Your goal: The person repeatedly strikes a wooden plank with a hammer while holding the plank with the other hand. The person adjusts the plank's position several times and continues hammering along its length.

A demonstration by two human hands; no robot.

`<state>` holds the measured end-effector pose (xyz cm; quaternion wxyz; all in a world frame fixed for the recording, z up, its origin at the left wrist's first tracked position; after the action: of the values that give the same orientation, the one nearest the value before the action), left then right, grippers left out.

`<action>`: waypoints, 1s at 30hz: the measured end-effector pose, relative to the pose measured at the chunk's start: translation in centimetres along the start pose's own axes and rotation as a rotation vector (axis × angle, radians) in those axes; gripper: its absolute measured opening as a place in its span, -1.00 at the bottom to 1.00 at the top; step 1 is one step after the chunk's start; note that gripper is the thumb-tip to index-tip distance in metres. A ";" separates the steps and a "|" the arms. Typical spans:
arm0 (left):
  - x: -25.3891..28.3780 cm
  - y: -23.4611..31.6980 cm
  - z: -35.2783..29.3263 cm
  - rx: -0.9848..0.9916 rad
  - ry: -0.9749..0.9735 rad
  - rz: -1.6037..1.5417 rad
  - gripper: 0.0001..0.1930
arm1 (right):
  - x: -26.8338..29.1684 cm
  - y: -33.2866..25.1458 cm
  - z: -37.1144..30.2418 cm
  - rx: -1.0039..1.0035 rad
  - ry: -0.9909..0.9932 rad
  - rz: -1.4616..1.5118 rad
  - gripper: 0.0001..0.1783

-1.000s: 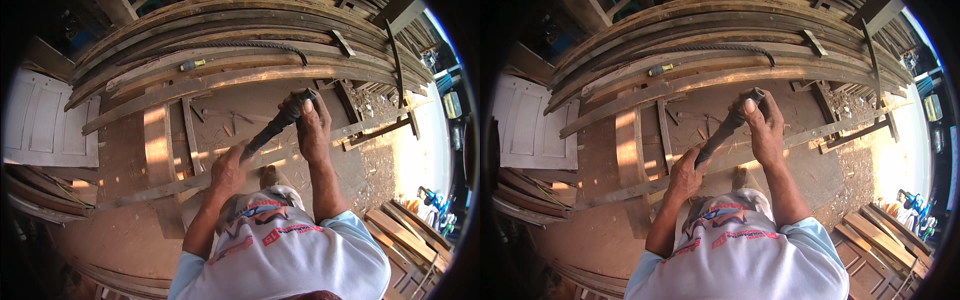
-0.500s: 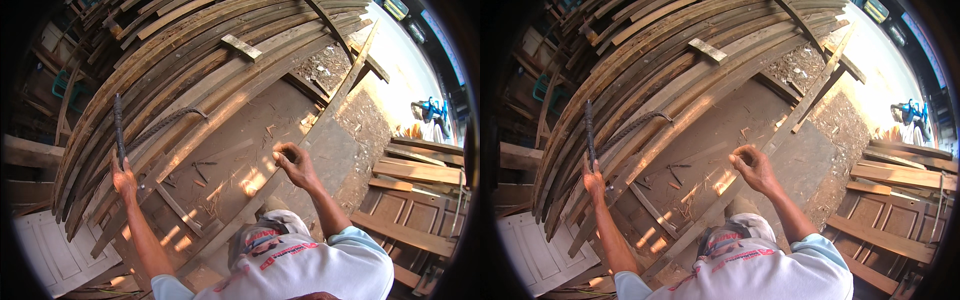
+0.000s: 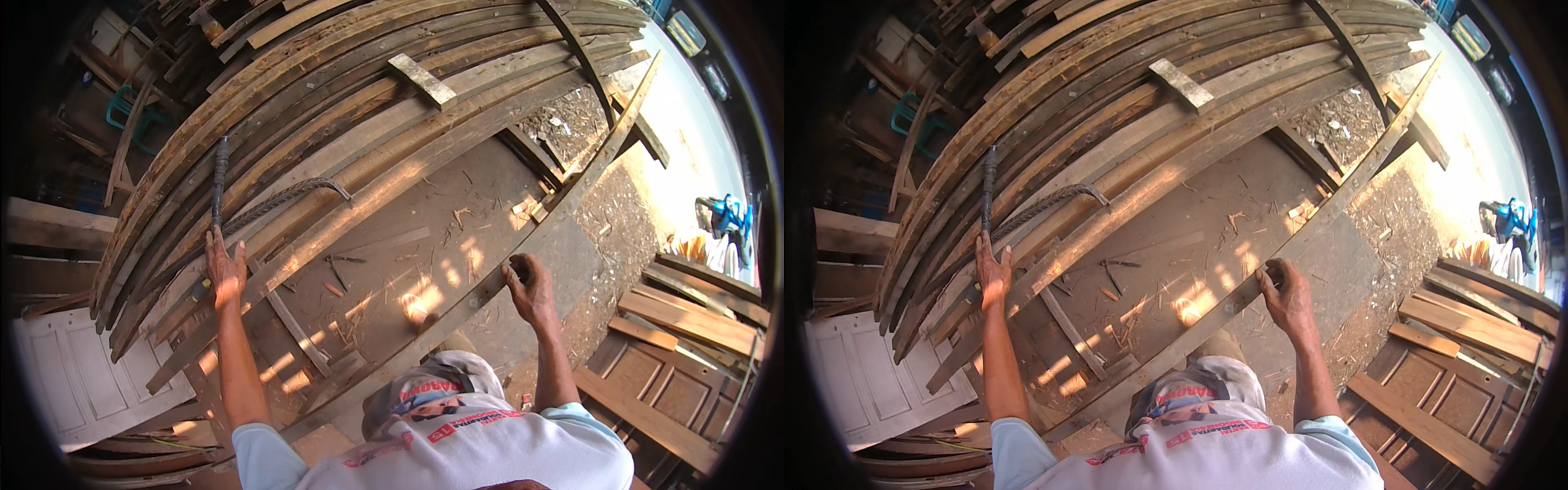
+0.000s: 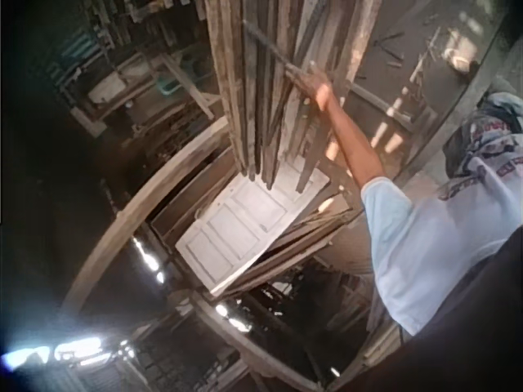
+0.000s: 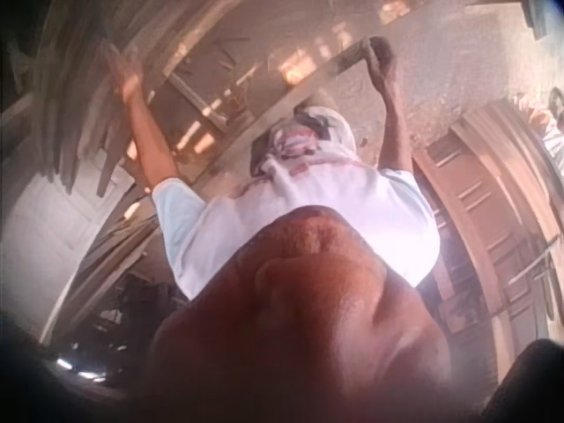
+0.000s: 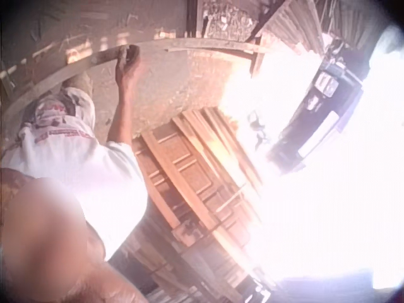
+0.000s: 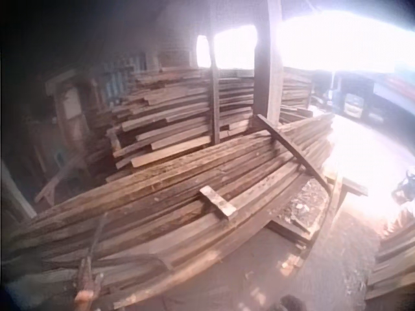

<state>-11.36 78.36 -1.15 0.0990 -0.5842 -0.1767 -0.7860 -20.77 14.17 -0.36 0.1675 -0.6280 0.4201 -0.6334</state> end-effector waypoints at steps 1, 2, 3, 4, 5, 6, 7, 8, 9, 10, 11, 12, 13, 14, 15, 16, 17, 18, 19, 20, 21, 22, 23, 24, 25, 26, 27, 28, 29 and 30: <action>0.1 -0.2 -0.8 0.009 -0.022 0.010 -0.20 | -0.3 -0.6 -0.5 0.023 0.000 -0.001 -0.55; 0.0 -0.4 -1.3 0.019 -0.046 0.021 -0.19 | -0.7 -1.4 -0.7 0.045 -0.002 -0.002 -0.56; -0.1 -0.3 -1.0 0.015 -0.035 0.005 -0.20 | -0.8 -2.1 -0.5 0.056 -0.015 -0.016 -0.57; -0.1 -0.6 -1.4 -0.002 -0.023 -0.027 -0.20 | -1.1 -2.5 -0.8 0.089 -0.008 -0.030 -0.58; -0.1 -0.9 -1.8 -0.014 -0.017 -0.055 -0.21 | -1.5 -3.0 -1.1 0.121 -0.008 -0.047 -0.58; 0.0 -1.4 -2.3 -0.023 -0.011 -0.081 -0.21 | -1.9 -3.5 -1.6 0.155 -0.011 -0.063 -0.58; 1.0 -0.5 -2.8 -0.042 0.020 -0.182 -0.23 | -2.3 -3.3 -2.0 0.161 -0.007 -0.036 -0.58; 2.5 0.8 -3.5 -0.059 0.054 -0.280 -0.24 | -2.7 -3.4 -2.5 0.185 -0.010 -0.038 -0.57; 3.6 1.5 -4.2 -0.041 0.047 -0.296 -0.27 | -3.0 -3.5 -3.2 0.206 -0.009 -0.043 -0.55; 4.7 1.8 -5.3 -0.020 0.035 -0.315 -0.29 | -3.2 -3.8 -4.0 0.224 -0.009 -0.055 -0.54; 5.7 1.7 -6.7 -0.014 0.031 -0.409 -0.33 | -3.6 -3.9 -4.8 0.250 -0.014 -0.071 -0.54; 6.8 1.6 -8.6 -0.017 0.015 -0.431 -0.33 | -4.1 -4.4 -5.7 0.271 -0.032 -0.080 -0.53; 7.8 1.2 -10.7 -0.018 0.002 -0.455 -0.33 | -4.6 -5.0 -6.6 0.296 -0.051 -0.089 -0.53; 8.5 0.4 -12.8 -0.023 -0.012 -0.482 -0.33 | -5.0 -5.4 -7.7 0.318 -0.065 -0.100 -0.53; 8.3 -1.2 -15.5 -0.008 -0.040 -0.466 -0.33 | -5.5 -6.1 -8.7 0.349 -0.089 -0.096 -0.52; 8.8 -2.1 -18.2 -0.007 -0.076 -0.493 -0.35 | -6.0 -6.6 -9.7 0.379 -0.110 -0.093 -0.52; 9.6 -3.2 -21.2 0.007 -0.110 -0.511 -0.37 | -7.1 -7.3 -10.8 0.414 -0.147 -0.087 -0.51; 10.4 -4.1 -23.8 0.024 -0.142 -0.529 -0.39 | -7.5 -7.9 -12.2 0.423 -0.150 -0.100 -0.54; 11.9 -4.9 -26.2 0.039 -0.111 -0.604 -0.43 | -7.9 -8.5 -13.9 0.441 -0.173 -0.107 -0.56; 13.4 -5.6 -28.6 0.057 -0.074 -0.681 -0.47 | -8.4 -8.9 -15.3 0.462 -0.199 -0.120 -0.58; 14.9 -6.7 -31.0 0.089 0.004 -0.693 -0.53 | -9.1 -9.1 -16.7 0.523 -0.237 -0.143 -0.58; 15.7 -8.6 -33.6 0.170 0.037 -0.712 -0.55 | -9.9 -9.5 -18.3 0.559 -0.272 -0.159 -0.59; 16.4 -10.1 -36.1 0.238 0.072 -0.733 -0.56 | -10.6 -9.9 -19.8 0.591 -0.296 -0.173 -0.59; 17.1 -11.4 -38.7 0.303 0.106 -0.755 -0.57 | -11.2 -10.3 -21.2 0.622 -0.318 -0.186 -0.59; 18.0 -12.6 -41.6 0.347 0.228 -0.769 -0.64 | -12.0 -10.1 -22.0 0.611 -0.358 -0.166 -0.59; 18.4 -13.7 -44.4 0.396 0.284 -0.731 -0.65 | -12.6 -10.5 -22.8 0.632 -0.385 -0.168 -0.59; 18.5 -14.5 -47.3 0.442 0.338 -0.695 -0.66 | -13.1 -10.8 -23.6 0.650 -0.410 -0.170 -0.59; 17.7 -15.2 -50.3 0.525 0.309 -0.704 -0.65 | -13.6 -11.2 -24.2 0.669 -0.433 -0.174 -0.58; 16.5 -15.6 -53.3 0.603 0.277 -0.714 -0.64 | -14.2 -11.4 -24.5 0.705 -0.456 -0.188 -0.58; 15.1 -15.4 -55.7 0.662 0.208 -0.686 -0.61 | -14.6 -11.8 -24.9 0.747 -0.476 -0.197 -0.58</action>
<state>-70.68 71.37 -3.47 0.0319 -0.3478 -0.5886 -0.7291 -38.05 40.00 2.38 0.4135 -0.6894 0.0507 -0.5926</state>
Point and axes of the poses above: each hand's wrist, its own z-axis towards the middle knuckle, its own x-axis out of the back of the hand, y = z × x, the point moved 7 cm from there along z, towards the middle knuckle, and after that the axes turned 9 degrees about y, right-handed, at the moved point
